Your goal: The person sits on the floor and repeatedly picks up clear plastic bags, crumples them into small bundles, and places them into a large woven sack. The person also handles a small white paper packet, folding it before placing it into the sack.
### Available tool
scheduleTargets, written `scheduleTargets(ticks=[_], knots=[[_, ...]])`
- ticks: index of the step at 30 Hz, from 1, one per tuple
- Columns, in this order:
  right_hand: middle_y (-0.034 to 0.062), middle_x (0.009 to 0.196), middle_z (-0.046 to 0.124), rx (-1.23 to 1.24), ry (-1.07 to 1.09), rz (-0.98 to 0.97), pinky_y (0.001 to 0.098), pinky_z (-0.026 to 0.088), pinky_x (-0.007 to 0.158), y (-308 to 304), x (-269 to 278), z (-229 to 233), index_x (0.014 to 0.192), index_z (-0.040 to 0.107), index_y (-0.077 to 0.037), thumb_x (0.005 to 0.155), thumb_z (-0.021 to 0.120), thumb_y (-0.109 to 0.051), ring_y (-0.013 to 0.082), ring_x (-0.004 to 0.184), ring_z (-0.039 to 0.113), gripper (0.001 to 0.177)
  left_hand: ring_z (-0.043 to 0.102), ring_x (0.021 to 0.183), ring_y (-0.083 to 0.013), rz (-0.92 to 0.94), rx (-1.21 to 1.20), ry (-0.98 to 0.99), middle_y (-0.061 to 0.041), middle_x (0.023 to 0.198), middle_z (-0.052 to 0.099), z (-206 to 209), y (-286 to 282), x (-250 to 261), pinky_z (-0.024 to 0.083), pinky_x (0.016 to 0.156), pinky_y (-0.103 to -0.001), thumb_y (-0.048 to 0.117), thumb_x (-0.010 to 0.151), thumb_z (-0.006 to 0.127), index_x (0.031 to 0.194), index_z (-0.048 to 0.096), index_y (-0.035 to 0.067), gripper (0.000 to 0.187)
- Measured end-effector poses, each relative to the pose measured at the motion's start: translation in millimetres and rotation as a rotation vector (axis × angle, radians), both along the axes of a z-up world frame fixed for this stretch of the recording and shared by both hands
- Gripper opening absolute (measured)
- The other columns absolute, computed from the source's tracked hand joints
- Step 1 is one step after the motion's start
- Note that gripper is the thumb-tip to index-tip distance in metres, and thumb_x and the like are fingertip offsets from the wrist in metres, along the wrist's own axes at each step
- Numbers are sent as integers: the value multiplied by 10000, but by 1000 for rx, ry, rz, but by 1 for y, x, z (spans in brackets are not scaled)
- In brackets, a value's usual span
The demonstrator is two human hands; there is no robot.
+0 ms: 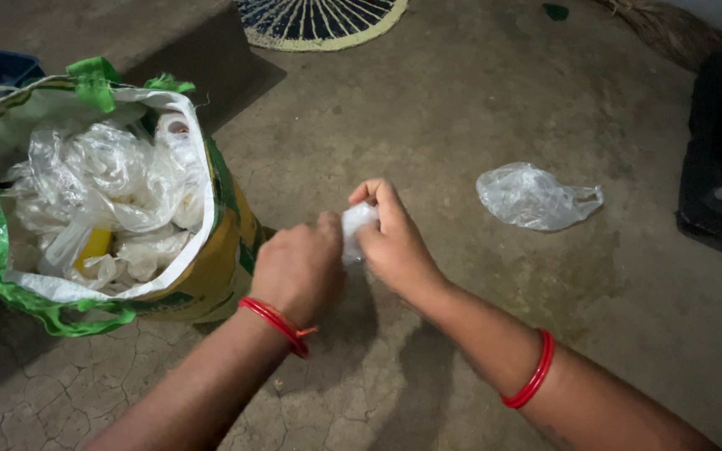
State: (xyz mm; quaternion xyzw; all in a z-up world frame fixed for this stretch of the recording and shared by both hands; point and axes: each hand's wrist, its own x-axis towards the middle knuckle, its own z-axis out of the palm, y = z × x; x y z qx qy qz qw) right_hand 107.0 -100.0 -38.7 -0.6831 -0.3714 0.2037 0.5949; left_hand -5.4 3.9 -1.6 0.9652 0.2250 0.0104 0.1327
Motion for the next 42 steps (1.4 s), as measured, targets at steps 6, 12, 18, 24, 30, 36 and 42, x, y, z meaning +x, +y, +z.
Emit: scheduleTargets(ticks=[6, 12, 18, 24, 30, 36, 42], knots=[[141, 1294, 529, -4, -263, -7, 370, 531, 977, 0, -16, 26, 1313, 521, -54, 863, 536, 47, 241, 1213, 563, 462, 716, 854, -443, 183, -47, -39, -237, 880, 722, -6, 26, 1, 573, 747, -550, 316, 857, 661, 1111, 625, 69, 356], [179, 1288, 557, 1, -475, -5, 437, 473, 1059, 4, -28, 25, 1311, 521, -43, 833, 508, 91, 339, 1245, 577, 496, 722, 869, -441, 182, -157, -66, -241, 916, 730, -15, 25, 4, 577, 776, -548, 347, 874, 653, 1053, 669, 60, 339], [140, 992, 635, 53, -421, -55, 354, 526, 909, 7, -7, 12, 1041, 549, -19, 786, 454, 115, 280, 990, 660, 303, 708, 800, -458, 135, -142, -76, -230, 828, 716, 0, 5, 2, 558, 703, -565, 347, 861, 696, 1355, 460, 73, 612], [34, 855, 568, 83, -141, -1, 305, 480, 780, 9, 15, -5, 948, 551, -25, 838, 517, 86, 128, 851, 533, 160, 716, 730, -389, -88, 30, -347, -229, 1076, 671, 6, -8, -2, 582, 597, -460, 80, 807, 675, 1628, 252, 118, 924], [5, 863, 513, 58, 216, 101, 280, 412, 705, 3, 18, -17, 958, 539, -14, 955, 551, 31, 103, 823, 473, 47, 738, 728, -361, -88, 113, -186, -167, 871, 735, -7, -6, 4, 588, 620, -469, 70, 906, 606, 1121, 543, 56, 224], [21, 984, 620, -25, 114, 118, 268, 498, 814, 1, 5, 13, 1100, 612, -51, 893, 441, 18, 106, 914, 586, 278, 734, 756, -398, 38, 102, -94, -196, 770, 728, -4, 9, 3, 577, 653, -512, 138, 904, 627, 1087, 582, 65, 203], [127, 1222, 549, 111, -370, 74, 380, 498, 986, -2, -12, 33, 1241, 595, -27, 1055, 520, -184, 210, 1138, 597, 255, 721, 843, -425, 78, -347, -199, -225, 862, 753, -20, 30, 10, 569, 747, -511, 261, 775, 734, 1002, 750, 76, 293]])
